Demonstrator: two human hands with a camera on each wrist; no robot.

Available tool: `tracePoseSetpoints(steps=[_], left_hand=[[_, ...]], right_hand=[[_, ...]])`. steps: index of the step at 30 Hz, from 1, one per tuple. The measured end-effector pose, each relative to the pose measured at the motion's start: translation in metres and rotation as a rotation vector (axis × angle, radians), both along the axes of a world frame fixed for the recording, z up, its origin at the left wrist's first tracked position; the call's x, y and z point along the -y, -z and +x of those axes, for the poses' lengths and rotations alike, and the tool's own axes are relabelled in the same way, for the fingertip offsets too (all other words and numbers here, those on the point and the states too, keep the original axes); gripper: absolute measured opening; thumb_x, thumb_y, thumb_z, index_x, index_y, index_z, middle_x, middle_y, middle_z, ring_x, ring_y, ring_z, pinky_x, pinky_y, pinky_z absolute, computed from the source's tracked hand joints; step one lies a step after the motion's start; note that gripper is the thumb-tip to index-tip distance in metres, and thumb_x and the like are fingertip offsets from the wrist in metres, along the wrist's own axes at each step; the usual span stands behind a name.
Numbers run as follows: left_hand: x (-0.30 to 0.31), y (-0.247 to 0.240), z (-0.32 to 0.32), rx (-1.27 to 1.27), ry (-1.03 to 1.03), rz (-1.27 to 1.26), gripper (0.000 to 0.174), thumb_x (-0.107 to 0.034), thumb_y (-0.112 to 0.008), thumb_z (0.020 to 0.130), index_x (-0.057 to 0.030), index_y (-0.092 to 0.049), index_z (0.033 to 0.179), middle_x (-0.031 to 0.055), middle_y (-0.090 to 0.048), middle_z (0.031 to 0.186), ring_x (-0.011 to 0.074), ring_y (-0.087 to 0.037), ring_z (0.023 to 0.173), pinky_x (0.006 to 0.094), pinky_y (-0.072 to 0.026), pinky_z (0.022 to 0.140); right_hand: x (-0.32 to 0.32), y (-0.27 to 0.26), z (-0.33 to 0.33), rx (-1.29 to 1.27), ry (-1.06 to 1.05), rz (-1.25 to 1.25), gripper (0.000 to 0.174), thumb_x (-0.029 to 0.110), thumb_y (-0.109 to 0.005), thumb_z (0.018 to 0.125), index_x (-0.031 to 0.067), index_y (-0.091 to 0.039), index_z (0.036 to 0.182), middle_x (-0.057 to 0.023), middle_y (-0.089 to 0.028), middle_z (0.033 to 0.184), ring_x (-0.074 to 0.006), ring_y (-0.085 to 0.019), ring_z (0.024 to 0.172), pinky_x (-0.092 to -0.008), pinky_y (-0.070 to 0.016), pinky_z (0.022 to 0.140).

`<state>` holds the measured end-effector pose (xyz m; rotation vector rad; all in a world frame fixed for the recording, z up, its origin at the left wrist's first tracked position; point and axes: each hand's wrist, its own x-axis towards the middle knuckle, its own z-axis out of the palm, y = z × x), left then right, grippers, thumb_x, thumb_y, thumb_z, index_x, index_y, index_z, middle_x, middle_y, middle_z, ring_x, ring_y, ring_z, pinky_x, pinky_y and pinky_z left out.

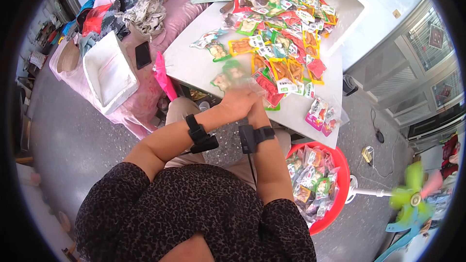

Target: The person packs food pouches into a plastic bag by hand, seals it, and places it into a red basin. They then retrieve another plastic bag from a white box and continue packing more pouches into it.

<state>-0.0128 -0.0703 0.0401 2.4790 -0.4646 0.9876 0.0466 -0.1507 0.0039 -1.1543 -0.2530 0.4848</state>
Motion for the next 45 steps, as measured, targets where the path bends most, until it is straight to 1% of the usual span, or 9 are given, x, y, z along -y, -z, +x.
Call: tracePoseSetpoints(steps=[3, 5, 8, 10, 16, 25, 31, 39, 45], left_hand=[[-0.001, 0.001, 0.001, -0.140, -0.080, 0.013, 0.020, -0.016, -0.045, 0.070, -0.0106, -0.055, 0.086, 0.0107, -0.054, 0.073, 0.0273, -0.055, 0.069, 0.0367, -0.0438, 0.059], [-0.004, 0.004, 0.006, -0.205, -0.093, -0.043, 0.021, -0.017, -0.044, 0.071, -0.0098, -0.055, 0.086, 0.0116, -0.054, 0.073, 0.0282, -0.054, 0.071, 0.0368, -0.0438, 0.060], [-0.007, 0.014, 0.016, -0.419, -0.166, -0.042, 0.020, -0.018, -0.042, 0.071, -0.0083, -0.055, 0.084, 0.0129, -0.054, 0.074, 0.0297, -0.054, 0.071, 0.0377, -0.0432, 0.060], [-0.008, 0.011, 0.014, -0.512, -0.170, 0.019, 0.019, -0.018, -0.043, 0.071, -0.0078, -0.054, 0.082, 0.0132, -0.054, 0.073, 0.0299, -0.053, 0.070, 0.0384, -0.0426, 0.059], [-0.005, 0.027, -0.008, -0.283, -0.014, 0.135, 0.016, -0.018, -0.052, 0.066, -0.0084, -0.053, 0.078, 0.0100, -0.048, 0.069, 0.0273, -0.050, 0.064, 0.0379, -0.0400, 0.054], [-0.002, 0.025, -0.045, -0.026, 0.103, 0.161, 0.039, -0.019, -0.063, 0.054, -0.0074, -0.051, 0.089, 0.0094, -0.046, 0.092, 0.0258, -0.046, 0.083, 0.0350, -0.0361, 0.067], [-0.011, 0.039, -0.038, 0.000, 0.030, 0.126, 0.026, -0.012, -0.055, 0.058, -0.0076, -0.053, 0.084, 0.0083, -0.049, 0.080, 0.0253, -0.048, 0.077, 0.0358, -0.0367, 0.062], [-0.063, -0.017, -0.018, 0.072, 0.091, 0.011, 0.010, -0.003, -0.054, 0.064, -0.0036, -0.051, 0.074, 0.0108, -0.049, 0.076, 0.0277, -0.047, 0.073, 0.0337, -0.0380, 0.065], [-0.096, -0.055, 0.002, -0.456, 0.147, -0.850, 0.005, -0.006, -0.047, 0.079, -0.0028, -0.050, 0.078, 0.0028, -0.053, 0.076, 0.0107, -0.049, 0.071, 0.0228, -0.0384, 0.065]], right_hand=[[0.002, 0.010, 0.009, 0.798, -0.039, -0.246, 0.024, 0.011, -0.037, 0.081, 0.0038, -0.046, 0.102, -0.0110, -0.052, 0.097, -0.0194, -0.052, 0.087, -0.0320, -0.0444, 0.073], [0.004, 0.012, 0.013, 0.896, -0.054, -0.283, 0.024, 0.010, -0.036, 0.081, 0.0038, -0.045, 0.103, -0.0115, -0.052, 0.096, -0.0200, -0.053, 0.086, -0.0323, -0.0445, 0.073], [0.004, 0.009, 0.015, 0.424, -0.188, -0.077, 0.027, 0.011, -0.039, 0.080, 0.0028, -0.044, 0.105, -0.0112, -0.051, 0.099, -0.0191, -0.053, 0.087, -0.0311, -0.0444, 0.073], [0.003, 0.013, 0.020, -0.355, -0.292, 0.274, 0.030, 0.014, -0.047, 0.078, 0.0020, -0.045, 0.105, -0.0092, -0.050, 0.101, -0.0162, -0.053, 0.086, -0.0288, -0.0451, 0.071], [0.055, 0.007, -0.007, -0.399, -0.227, -0.005, 0.019, 0.010, -0.048, 0.075, 0.0028, -0.047, 0.092, -0.0088, -0.053, 0.088, -0.0161, -0.054, 0.075, -0.0299, -0.0458, 0.065], [0.098, 0.010, -0.006, 0.244, 0.375, -0.552, 0.030, 0.009, -0.051, 0.073, 0.0005, -0.043, 0.101, -0.0085, -0.053, 0.080, -0.0120, -0.051, 0.061, -0.0225, -0.0396, 0.050], [0.089, -0.003, 0.015, 0.276, 0.098, -0.618, 0.045, 0.007, -0.049, 0.068, 0.0052, -0.038, 0.113, -0.0072, -0.050, 0.094, -0.0119, -0.050, 0.072, -0.0218, -0.0387, 0.055], [0.063, 0.015, 0.066, 1.070, -0.041, -0.591, 0.036, 0.005, -0.052, 0.067, 0.0018, -0.047, 0.102, -0.0110, -0.053, 0.093, -0.0165, -0.051, 0.079, -0.0264, -0.0407, 0.068], [0.041, -0.084, 0.027, 0.804, -0.036, -0.668, 0.013, 0.011, -0.056, 0.070, 0.0013, -0.053, 0.079, -0.0081, -0.055, 0.074, -0.0147, -0.051, 0.068, -0.0258, -0.0400, 0.061]])
